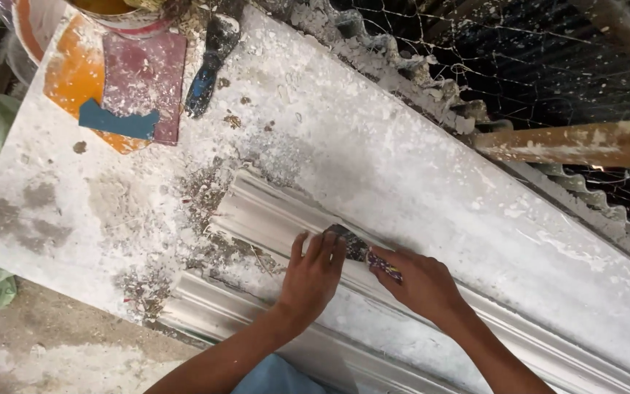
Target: Using a hand scraper to clean and smooth the edges of plaster moldings on a workshop floor.
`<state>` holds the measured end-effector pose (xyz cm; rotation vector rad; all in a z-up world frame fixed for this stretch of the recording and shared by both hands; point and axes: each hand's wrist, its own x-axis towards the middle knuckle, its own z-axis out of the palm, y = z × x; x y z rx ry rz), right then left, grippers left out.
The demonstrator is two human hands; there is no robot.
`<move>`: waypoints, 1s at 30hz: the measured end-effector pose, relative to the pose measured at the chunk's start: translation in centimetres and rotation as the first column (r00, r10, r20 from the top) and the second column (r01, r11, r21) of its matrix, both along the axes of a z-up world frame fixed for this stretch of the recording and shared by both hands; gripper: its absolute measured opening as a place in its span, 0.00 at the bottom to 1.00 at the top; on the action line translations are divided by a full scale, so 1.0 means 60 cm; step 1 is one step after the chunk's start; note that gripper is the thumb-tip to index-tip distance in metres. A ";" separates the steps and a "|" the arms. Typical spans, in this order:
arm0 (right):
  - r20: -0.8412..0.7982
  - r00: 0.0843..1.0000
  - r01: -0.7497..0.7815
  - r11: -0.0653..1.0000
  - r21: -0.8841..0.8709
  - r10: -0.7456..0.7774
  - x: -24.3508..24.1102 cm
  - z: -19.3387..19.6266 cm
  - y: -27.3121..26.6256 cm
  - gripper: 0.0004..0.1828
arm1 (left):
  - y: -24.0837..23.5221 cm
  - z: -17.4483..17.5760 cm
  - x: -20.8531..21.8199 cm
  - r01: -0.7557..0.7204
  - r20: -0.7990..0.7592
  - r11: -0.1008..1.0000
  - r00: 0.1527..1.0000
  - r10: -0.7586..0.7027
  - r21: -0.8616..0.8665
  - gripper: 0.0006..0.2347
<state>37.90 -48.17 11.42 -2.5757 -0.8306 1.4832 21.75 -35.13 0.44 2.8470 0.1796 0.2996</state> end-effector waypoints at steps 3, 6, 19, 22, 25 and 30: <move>0.037 0.996 -0.077 0.997 0.005 0.077 0.003 -0.005 0.010 0.24 | 0.009 0.002 -0.002 -0.032 -0.010 0.999 0.999 0.032 -0.027 0.12; 0.070 0.989 -0.138 0.987 0.076 0.133 0.000 -0.035 0.027 0.23 | 0.048 0.006 -0.008 -0.029 -0.048 1.000 0.998 0.029 0.009 0.11; 0.084 0.975 -0.223 0.916 0.332 0.207 -0.021 -0.060 0.211 0.24 | 0.213 0.052 -0.033 -0.162 -0.166 0.958 0.965 0.204 0.236 0.11; 0.051 0.980 -0.200 0.914 0.352 0.194 -0.025 -0.060 0.256 0.24 | 0.249 0.034 -0.043 -0.204 -0.190 0.946 0.948 0.255 0.253 0.13; 0.019 0.992 -0.120 0.899 0.420 0.123 -0.035 -0.062 0.288 0.23 | 0.284 0.050 -0.044 -0.226 -0.235 0.939 0.928 0.287 0.258 0.15; -0.267 0.939 0.323 0.827 0.461 -0.217 -0.051 -0.052 0.288 0.28 | 0.275 0.122 -0.033 -0.511 -0.138 0.842 0.859 0.493 -0.173 0.25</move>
